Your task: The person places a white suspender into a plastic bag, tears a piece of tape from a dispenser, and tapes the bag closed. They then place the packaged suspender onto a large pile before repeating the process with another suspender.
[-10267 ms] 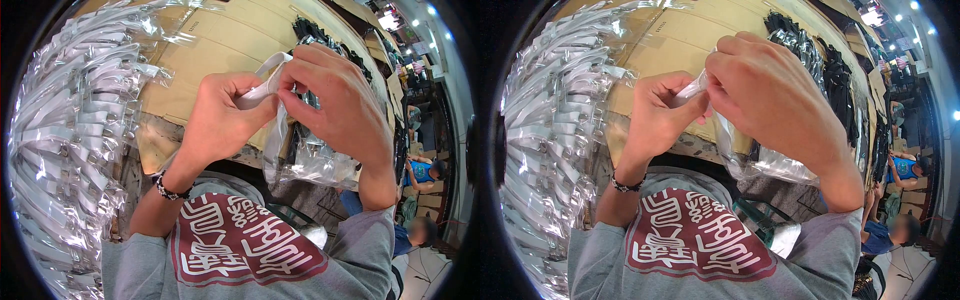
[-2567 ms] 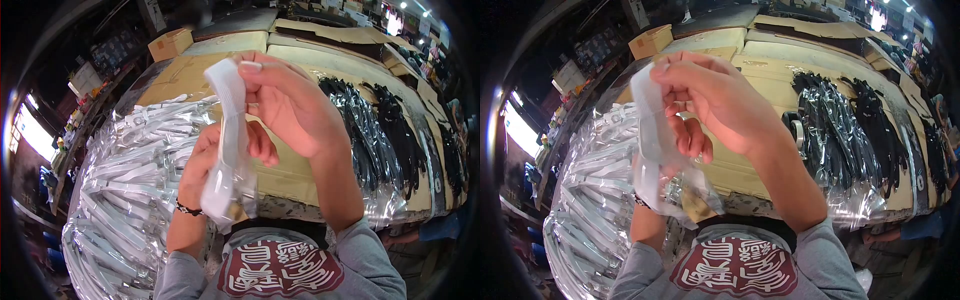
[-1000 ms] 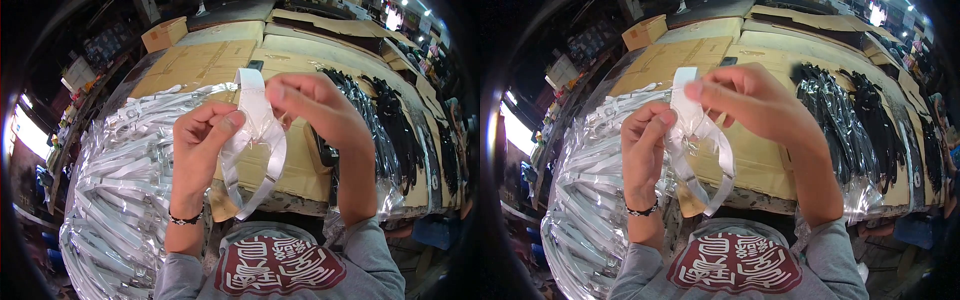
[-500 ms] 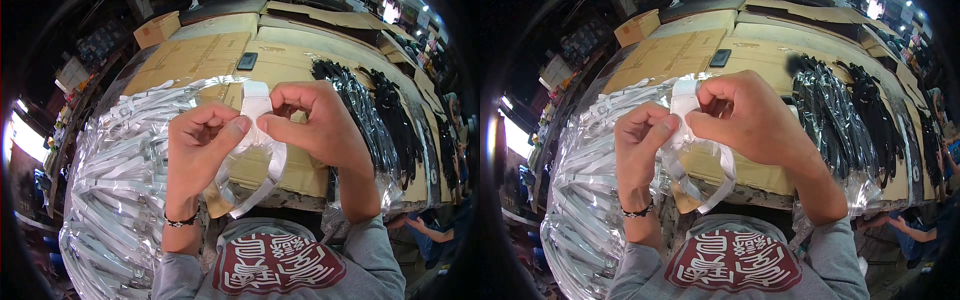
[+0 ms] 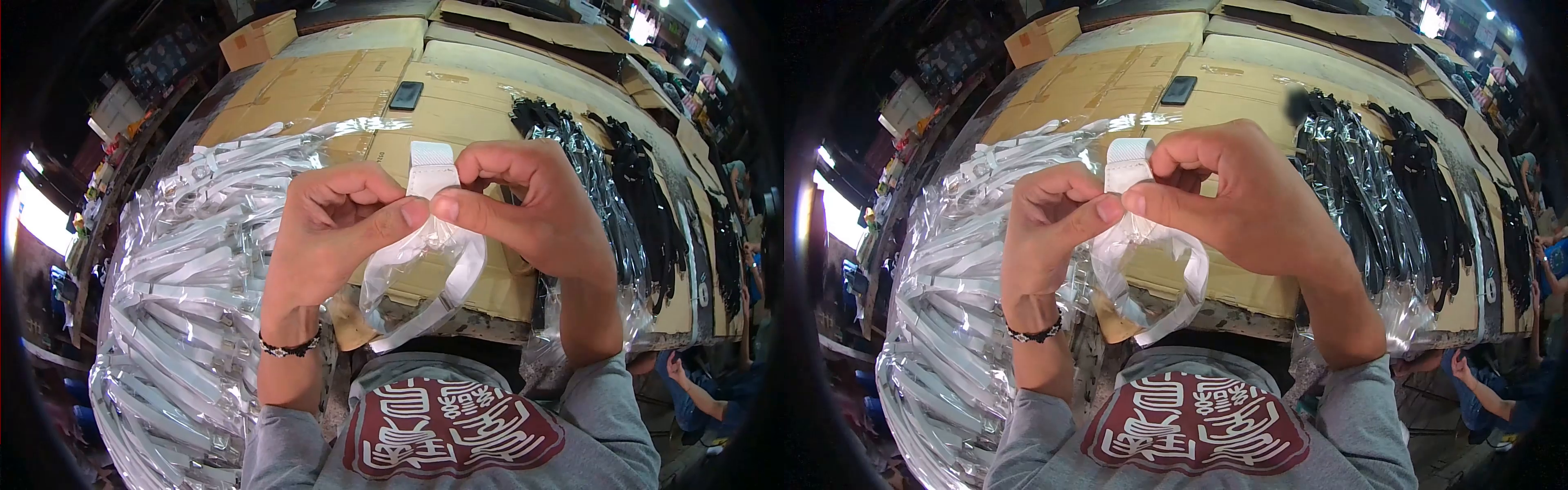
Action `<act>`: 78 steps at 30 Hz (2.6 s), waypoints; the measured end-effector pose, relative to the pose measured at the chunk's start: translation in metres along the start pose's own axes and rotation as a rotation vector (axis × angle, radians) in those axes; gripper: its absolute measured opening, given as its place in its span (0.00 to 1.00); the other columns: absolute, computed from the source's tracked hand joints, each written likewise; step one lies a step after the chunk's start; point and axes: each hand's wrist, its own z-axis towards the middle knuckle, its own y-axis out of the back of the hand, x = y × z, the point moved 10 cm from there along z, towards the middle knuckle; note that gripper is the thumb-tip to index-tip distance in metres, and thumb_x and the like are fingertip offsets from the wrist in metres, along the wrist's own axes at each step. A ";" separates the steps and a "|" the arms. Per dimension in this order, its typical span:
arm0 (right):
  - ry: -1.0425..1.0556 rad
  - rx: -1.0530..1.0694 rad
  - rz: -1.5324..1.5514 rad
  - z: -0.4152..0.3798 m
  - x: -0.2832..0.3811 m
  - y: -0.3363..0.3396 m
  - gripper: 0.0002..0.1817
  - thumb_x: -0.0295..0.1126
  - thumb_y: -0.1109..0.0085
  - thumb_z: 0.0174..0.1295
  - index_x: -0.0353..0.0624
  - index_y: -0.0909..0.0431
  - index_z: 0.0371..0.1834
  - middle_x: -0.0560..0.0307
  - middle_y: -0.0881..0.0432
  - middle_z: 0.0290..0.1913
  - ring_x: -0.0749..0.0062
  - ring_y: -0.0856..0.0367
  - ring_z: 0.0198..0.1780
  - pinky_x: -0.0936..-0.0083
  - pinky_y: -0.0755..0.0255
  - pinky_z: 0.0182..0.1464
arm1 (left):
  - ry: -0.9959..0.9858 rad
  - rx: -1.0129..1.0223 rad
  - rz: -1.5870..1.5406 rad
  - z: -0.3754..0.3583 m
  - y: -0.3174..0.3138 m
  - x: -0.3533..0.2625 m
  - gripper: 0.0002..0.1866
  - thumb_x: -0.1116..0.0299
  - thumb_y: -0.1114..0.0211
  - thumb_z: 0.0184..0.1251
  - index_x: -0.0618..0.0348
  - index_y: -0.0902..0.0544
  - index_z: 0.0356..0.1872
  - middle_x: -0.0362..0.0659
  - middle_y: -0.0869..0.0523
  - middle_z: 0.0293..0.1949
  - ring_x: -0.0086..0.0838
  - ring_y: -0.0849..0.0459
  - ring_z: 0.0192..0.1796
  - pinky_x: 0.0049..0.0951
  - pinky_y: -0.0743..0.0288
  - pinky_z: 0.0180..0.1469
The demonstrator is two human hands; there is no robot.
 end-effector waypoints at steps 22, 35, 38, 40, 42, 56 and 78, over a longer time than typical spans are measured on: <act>0.042 -0.173 0.168 -0.009 -0.030 0.001 0.07 0.27 0.33 0.59 0.36 0.21 0.29 0.64 0.20 0.25 0.85 0.26 0.30 0.81 0.31 0.36 | 0.040 -0.076 -0.155 -0.002 -0.007 0.020 0.09 0.73 0.29 0.70 0.67 0.16 0.45 0.38 0.11 0.39 0.15 0.18 0.42 0.19 0.25 0.48; 0.034 -0.288 0.122 -0.025 -0.044 0.006 0.06 0.27 0.31 0.59 0.37 0.19 0.32 0.67 0.21 0.26 0.88 0.29 0.32 0.84 0.32 0.36 | -0.010 -0.084 -0.086 -0.005 -0.017 0.040 0.09 0.77 0.28 0.67 0.69 0.15 0.45 0.43 0.10 0.41 0.21 0.14 0.45 0.25 0.23 0.54; 0.006 -0.267 0.134 -0.026 -0.051 0.005 0.06 0.27 0.31 0.59 0.36 0.18 0.32 0.69 0.20 0.27 0.90 0.30 0.33 0.85 0.32 0.37 | 0.007 -0.044 -0.086 -0.004 -0.018 0.041 0.09 0.76 0.27 0.67 0.69 0.15 0.45 0.43 0.10 0.40 0.21 0.14 0.44 0.25 0.23 0.53; -0.008 -0.257 0.161 -0.027 -0.053 0.004 0.06 0.27 0.31 0.60 0.35 0.18 0.33 0.69 0.19 0.28 0.90 0.28 0.34 0.85 0.32 0.38 | 0.018 -0.003 -0.107 -0.003 -0.020 0.041 0.09 0.76 0.27 0.67 0.68 0.15 0.44 0.43 0.10 0.39 0.20 0.15 0.43 0.25 0.23 0.52; -0.058 -0.263 0.278 -0.028 -0.052 -0.001 0.05 0.26 0.32 0.62 0.34 0.16 0.34 0.69 0.18 0.29 0.90 0.27 0.35 0.85 0.31 0.39 | -0.021 0.008 -0.038 -0.002 -0.021 0.036 0.08 0.76 0.27 0.67 0.68 0.15 0.43 0.42 0.11 0.38 0.20 0.16 0.42 0.25 0.23 0.51; -0.323 -0.115 0.491 -0.033 -0.062 -0.011 0.14 0.33 0.33 0.68 0.29 0.14 0.44 0.62 0.13 0.37 0.86 0.21 0.37 0.84 0.28 0.41 | -0.001 0.001 0.132 -0.001 -0.014 0.035 0.06 0.79 0.27 0.62 0.68 0.15 0.36 0.39 0.12 0.33 0.17 0.18 0.38 0.22 0.23 0.48; -0.032 -0.249 0.192 -0.032 -0.041 0.000 0.06 0.27 0.34 0.67 0.33 0.16 0.39 0.63 0.16 0.31 0.85 0.23 0.34 0.82 0.28 0.39 | -0.009 -0.036 -0.123 -0.006 0.000 0.033 0.09 0.83 0.26 0.61 0.72 0.14 0.41 0.48 0.10 0.39 0.25 0.12 0.41 0.26 0.18 0.47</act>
